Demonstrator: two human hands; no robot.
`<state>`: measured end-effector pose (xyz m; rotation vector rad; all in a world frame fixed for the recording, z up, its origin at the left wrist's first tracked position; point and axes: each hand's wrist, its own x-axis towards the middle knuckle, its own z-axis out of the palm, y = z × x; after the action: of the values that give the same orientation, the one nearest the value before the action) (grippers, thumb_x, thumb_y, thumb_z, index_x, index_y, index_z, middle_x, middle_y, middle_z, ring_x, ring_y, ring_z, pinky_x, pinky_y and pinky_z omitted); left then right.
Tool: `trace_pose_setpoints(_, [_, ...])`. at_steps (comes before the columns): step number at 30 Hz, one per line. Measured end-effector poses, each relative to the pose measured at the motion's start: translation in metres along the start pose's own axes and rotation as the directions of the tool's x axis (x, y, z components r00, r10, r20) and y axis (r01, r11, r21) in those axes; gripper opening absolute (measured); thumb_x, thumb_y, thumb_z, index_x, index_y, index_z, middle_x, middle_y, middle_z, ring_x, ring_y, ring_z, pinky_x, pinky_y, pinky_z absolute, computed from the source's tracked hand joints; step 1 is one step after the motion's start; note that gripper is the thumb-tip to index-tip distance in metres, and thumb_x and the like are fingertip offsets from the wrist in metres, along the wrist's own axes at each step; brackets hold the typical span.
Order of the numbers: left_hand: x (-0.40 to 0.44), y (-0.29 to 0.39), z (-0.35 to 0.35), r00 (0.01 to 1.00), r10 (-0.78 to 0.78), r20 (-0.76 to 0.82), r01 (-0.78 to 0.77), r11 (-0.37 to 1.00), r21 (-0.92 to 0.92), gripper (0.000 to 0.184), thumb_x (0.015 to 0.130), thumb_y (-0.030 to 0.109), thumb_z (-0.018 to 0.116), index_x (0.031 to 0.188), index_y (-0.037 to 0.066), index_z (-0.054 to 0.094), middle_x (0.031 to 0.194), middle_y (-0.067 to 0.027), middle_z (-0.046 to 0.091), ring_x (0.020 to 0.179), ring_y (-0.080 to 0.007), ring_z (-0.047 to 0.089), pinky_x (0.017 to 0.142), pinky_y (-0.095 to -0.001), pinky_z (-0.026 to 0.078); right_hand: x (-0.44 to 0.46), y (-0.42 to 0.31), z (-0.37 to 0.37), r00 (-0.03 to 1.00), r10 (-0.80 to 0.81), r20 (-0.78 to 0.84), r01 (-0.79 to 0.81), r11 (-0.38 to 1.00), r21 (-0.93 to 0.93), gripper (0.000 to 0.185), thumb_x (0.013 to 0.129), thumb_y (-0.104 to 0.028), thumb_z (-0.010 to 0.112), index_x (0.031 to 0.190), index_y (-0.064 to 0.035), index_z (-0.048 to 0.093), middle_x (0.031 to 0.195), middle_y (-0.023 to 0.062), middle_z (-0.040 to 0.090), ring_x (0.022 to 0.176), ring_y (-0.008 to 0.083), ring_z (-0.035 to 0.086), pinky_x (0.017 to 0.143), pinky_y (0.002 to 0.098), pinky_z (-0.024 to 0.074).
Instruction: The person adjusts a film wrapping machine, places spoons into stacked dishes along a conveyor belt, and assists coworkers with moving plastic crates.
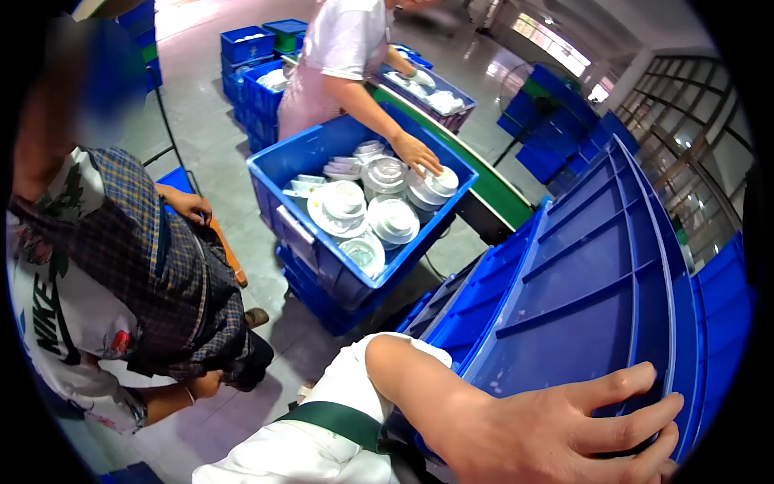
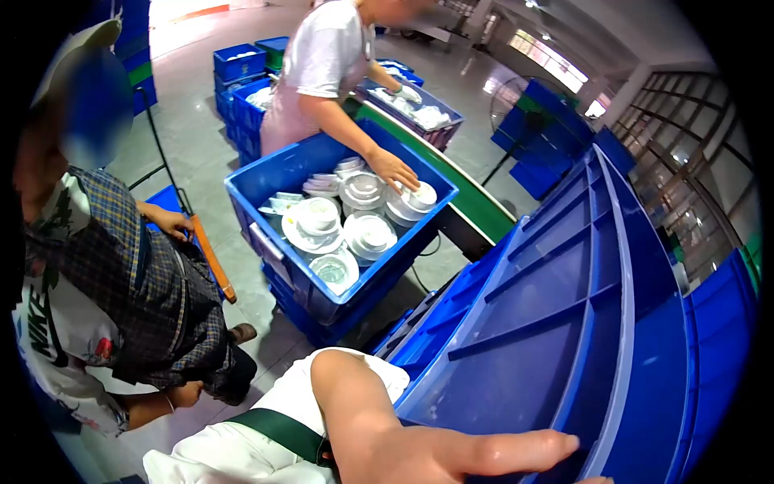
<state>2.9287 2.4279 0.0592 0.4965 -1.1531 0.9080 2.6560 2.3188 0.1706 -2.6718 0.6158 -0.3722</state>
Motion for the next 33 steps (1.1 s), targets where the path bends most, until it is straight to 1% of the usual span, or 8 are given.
trace_pose_setpoints(7, [0.006, 0.001, 0.002, 0.981, -0.184, 0.067, 0.195, 0.874, -0.446, 0.010, 0.070, 0.005, 0.062, 0.074, 0.008, 0.053, 0.079, -0.0044, 0.053, 0.078, -0.0217, 0.055, 0.078, -0.0415, 0.047, 0.005, 0.015, -0.015, 0.972, 0.168, -0.165, -0.159, 0.985, 0.067, 0.051, 0.086, -0.044, 0.044, 0.110, 0.0014, 0.047, 0.081, 0.0168, 0.057, 0.067, 0.0220, 0.058, 0.063, 0.0273, 0.0471])
trace_pose_setpoints(11, [0.004, 0.003, 0.003, 0.982, -0.178, 0.067, 0.189, 0.878, -0.439, 0.005, 0.073, 0.008, 0.059, 0.078, 0.010, 0.057, 0.083, -0.0073, 0.054, 0.082, -0.0246, 0.054, 0.083, -0.0439, 0.043, 0.034, -0.009, -0.021, 0.977, 0.134, -0.166, -0.124, 0.990, 0.072, 0.047, 0.087, -0.041, 0.044, 0.114, -0.0018, 0.045, 0.079, 0.0136, 0.056, 0.063, 0.0185, 0.057, 0.059, 0.0242, 0.0470])
trace_pose_setpoints(16, [0.013, 0.003, 0.004, 0.985, -0.166, 0.039, 0.166, 0.874, -0.456, 0.003, 0.075, 0.009, 0.057, 0.073, 0.009, 0.059, 0.084, -0.0086, 0.054, 0.081, -0.0248, 0.053, 0.082, -0.0417, 0.042, 0.114, -0.096, 0.034, 0.970, -0.244, -0.009, 0.200, 0.815, -0.543, 0.037, 0.088, -0.029, 0.049, 0.114, -0.0019, 0.049, 0.082, 0.0112, 0.059, 0.064, 0.0174, 0.058, 0.064, 0.0281, 0.0487])
trace_pose_setpoints(21, [0.016, -0.002, 0.002, 0.993, -0.096, 0.072, 0.120, 0.862, -0.493, 0.003, 0.077, 0.011, 0.057, 0.077, 0.008, 0.059, 0.085, -0.0104, 0.054, 0.082, -0.0261, 0.052, 0.077, -0.0426, 0.044, 0.111, -0.097, 0.024, 0.861, -0.458, 0.223, 0.509, 0.766, -0.392, 0.040, 0.076, -0.022, 0.061, 0.105, 0.0051, 0.055, 0.090, 0.0182, 0.061, 0.076, 0.0280, 0.062, 0.068, 0.0321, 0.0491])
trace_pose_setpoints(25, [0.017, -0.005, 0.028, 0.975, 0.026, -0.223, -0.119, 0.902, -0.415, 0.007, 0.078, 0.012, 0.056, 0.083, 0.009, 0.058, 0.087, -0.0107, 0.055, 0.085, -0.0265, 0.052, 0.077, -0.0446, 0.044, 0.086, -0.100, 0.011, 0.877, -0.467, 0.109, 0.472, 0.802, -0.366, 0.032, 0.076, -0.011, 0.057, 0.105, 0.0016, 0.057, 0.087, 0.0143, 0.063, 0.073, 0.0304, 0.061, 0.071, 0.0362, 0.0474])
trace_pose_setpoints(28, [0.024, 0.006, 0.023, 0.917, -0.188, -0.352, 0.024, 0.906, -0.423, 0.006, 0.078, 0.013, 0.058, 0.082, 0.009, 0.059, 0.087, -0.0108, 0.055, 0.083, -0.0268, 0.053, 0.078, -0.0455, 0.043, 0.095, -0.102, 0.013, 0.863, -0.434, 0.260, 0.505, 0.762, -0.406, 0.032, 0.076, -0.010, 0.053, 0.105, 0.0044, 0.056, 0.093, 0.0131, 0.063, 0.081, 0.0281, 0.061, 0.079, 0.0331, 0.0449])
trace_pose_setpoints(30, [0.025, 0.006, 0.006, 0.990, -0.138, 0.033, 0.139, 0.898, -0.417, 0.003, 0.076, 0.013, 0.059, 0.077, 0.010, 0.060, 0.086, -0.0101, 0.056, 0.085, -0.0273, 0.054, 0.079, -0.0459, 0.043, 0.097, -0.100, 0.018, 0.868, -0.429, 0.251, 0.497, 0.773, -0.394, 0.032, 0.076, -0.012, 0.054, 0.105, 0.0037, 0.056, 0.092, 0.0128, 0.063, 0.080, 0.0276, 0.061, 0.078, 0.0327, 0.0453])
trace_pose_setpoints(33, [0.028, 0.009, 0.002, 0.986, -0.130, 0.101, 0.159, 0.918, -0.364, 0.009, 0.070, 0.012, 0.062, 0.078, 0.011, 0.057, 0.081, -0.0054, 0.055, 0.078, -0.0223, 0.054, 0.074, -0.0406, 0.046, 0.100, -0.100, 0.020, 0.874, -0.415, 0.255, 0.485, 0.785, -0.385, 0.032, 0.077, -0.013, 0.055, 0.105, 0.0026, 0.056, 0.091, 0.0125, 0.063, 0.079, 0.0267, 0.061, 0.076, 0.0322, 0.0460])
